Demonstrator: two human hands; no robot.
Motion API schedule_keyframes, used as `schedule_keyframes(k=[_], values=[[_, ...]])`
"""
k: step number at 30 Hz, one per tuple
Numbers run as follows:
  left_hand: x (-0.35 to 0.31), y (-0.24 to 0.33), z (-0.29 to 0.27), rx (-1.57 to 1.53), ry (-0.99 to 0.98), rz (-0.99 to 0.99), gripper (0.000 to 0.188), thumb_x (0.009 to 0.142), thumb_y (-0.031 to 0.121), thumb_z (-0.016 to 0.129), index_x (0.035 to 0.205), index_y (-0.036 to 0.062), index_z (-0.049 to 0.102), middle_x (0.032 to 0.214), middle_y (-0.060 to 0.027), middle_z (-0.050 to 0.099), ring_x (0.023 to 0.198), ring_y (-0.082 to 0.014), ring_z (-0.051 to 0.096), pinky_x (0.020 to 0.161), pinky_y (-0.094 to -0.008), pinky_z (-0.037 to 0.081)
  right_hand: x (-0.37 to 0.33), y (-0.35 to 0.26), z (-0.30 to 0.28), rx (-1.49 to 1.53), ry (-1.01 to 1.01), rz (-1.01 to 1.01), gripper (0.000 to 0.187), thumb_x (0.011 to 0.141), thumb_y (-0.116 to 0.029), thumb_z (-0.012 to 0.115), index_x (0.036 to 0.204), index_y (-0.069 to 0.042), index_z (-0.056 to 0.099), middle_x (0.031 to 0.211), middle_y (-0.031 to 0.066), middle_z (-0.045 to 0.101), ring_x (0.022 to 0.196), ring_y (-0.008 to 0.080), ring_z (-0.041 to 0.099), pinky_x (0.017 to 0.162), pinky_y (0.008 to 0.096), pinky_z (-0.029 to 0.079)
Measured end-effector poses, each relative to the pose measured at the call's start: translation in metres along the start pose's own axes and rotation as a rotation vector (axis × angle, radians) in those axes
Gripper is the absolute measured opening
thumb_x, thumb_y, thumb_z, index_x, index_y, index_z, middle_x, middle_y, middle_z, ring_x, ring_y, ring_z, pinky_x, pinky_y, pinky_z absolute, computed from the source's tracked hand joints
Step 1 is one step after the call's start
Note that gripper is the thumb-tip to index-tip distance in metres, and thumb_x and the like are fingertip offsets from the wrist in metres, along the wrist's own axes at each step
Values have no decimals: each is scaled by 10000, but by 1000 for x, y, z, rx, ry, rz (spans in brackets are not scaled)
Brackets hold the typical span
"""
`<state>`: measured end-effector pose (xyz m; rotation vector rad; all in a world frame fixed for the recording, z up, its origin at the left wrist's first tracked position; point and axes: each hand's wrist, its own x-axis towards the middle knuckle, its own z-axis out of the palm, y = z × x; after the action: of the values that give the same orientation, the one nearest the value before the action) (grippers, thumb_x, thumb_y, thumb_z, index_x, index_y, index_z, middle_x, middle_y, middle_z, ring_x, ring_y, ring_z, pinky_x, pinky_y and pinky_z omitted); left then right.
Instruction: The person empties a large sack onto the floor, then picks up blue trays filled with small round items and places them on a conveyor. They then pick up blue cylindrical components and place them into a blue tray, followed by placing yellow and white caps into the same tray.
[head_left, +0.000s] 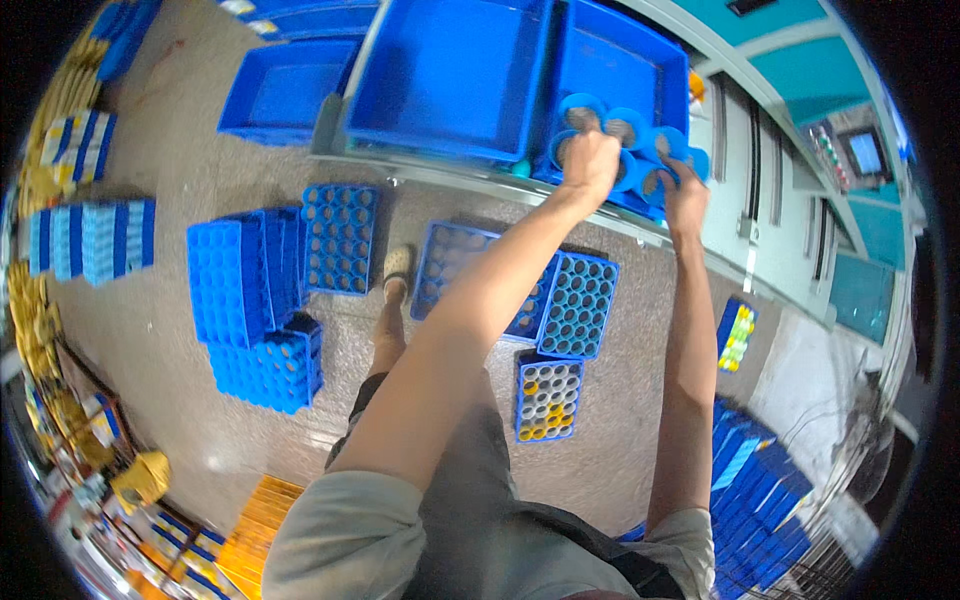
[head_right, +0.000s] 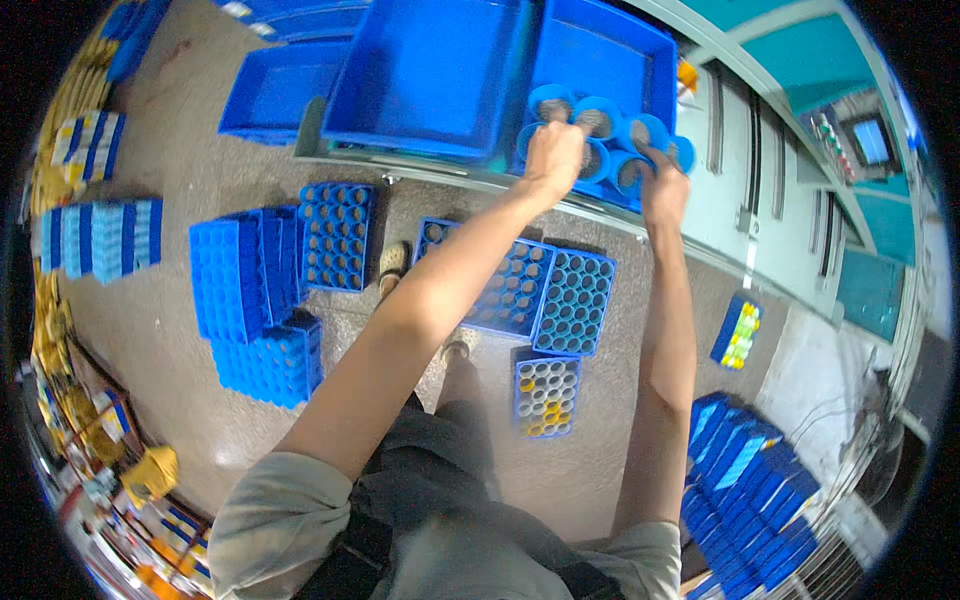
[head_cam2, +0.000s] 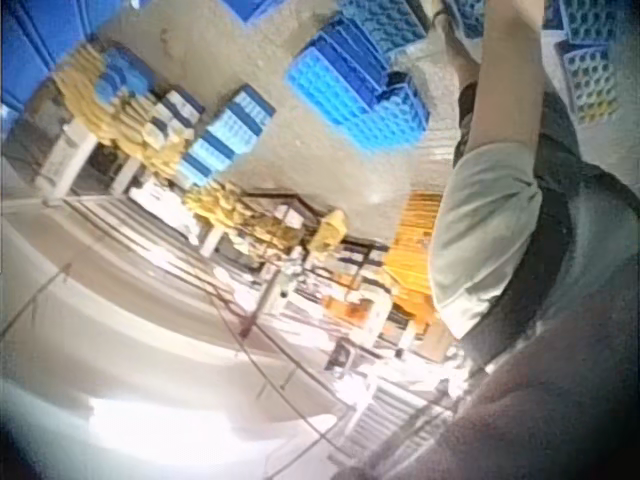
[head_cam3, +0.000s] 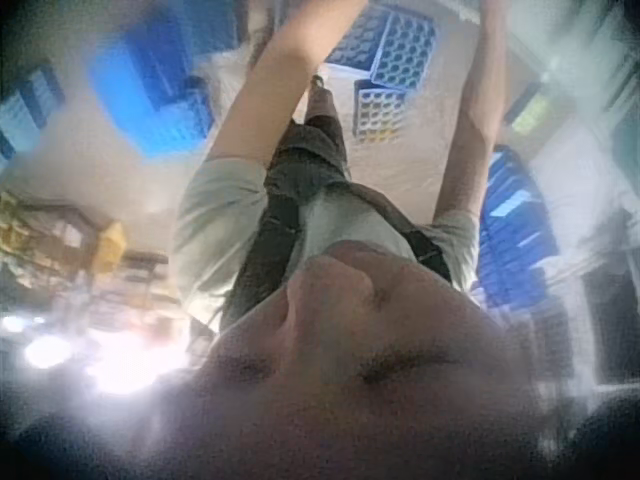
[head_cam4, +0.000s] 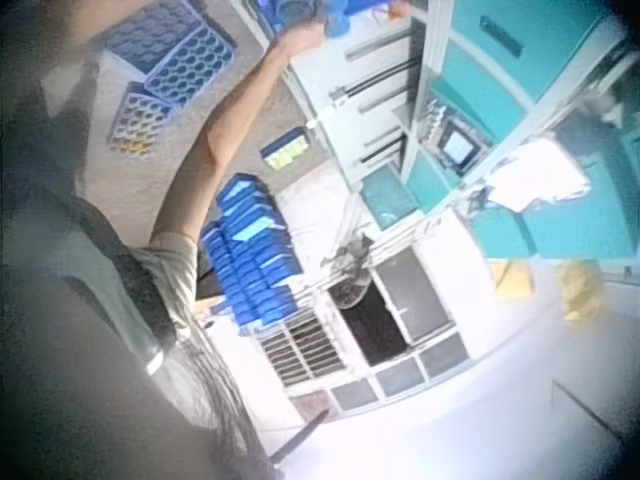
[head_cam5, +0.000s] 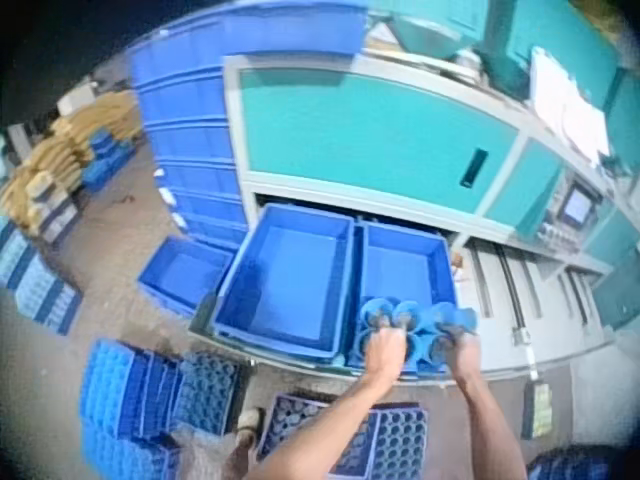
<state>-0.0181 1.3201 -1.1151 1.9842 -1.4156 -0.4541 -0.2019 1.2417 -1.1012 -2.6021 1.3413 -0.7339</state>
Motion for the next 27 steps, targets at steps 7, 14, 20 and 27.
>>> schedule_keyframes(k=[7,14,20,27], values=[[-148,-19,-156,-340,298,130,267,815,26,672,1070,95,712,1147,-200,618,839,-328,696,735,-399,578,-71,-149,-109,-6,-198,-56,346,777,81,651,1111,-6,678,1009,220,670,894,346,681,778,420,537],[-335,-236,-209,-160,58,-331,271,745,-18,700,992,87,732,1105,-195,646,898,-361,677,762,-433,560,-191,-282,67,298,-691,46,231,799,-92,745,1025,-55,711,986,178,698,878,355,678,750,392,540],[-427,-570,-135,114,-169,-630,272,753,-29,593,959,65,744,1167,-258,610,833,-383,686,735,-448,565,-310,-384,385,429,-816,151,245,794,-106,730,1035,-68,720,965,174,701,876,353,677,767,400,530],[-423,-846,-49,113,-64,-412,292,801,4,581,1041,78,730,1298,-244,566,891,-391,682,756,-443,569,-374,-466,664,342,-659,254,264,857,-157,689,1103,-61,694,1045,183,696,981,363,660,842,426,516]])
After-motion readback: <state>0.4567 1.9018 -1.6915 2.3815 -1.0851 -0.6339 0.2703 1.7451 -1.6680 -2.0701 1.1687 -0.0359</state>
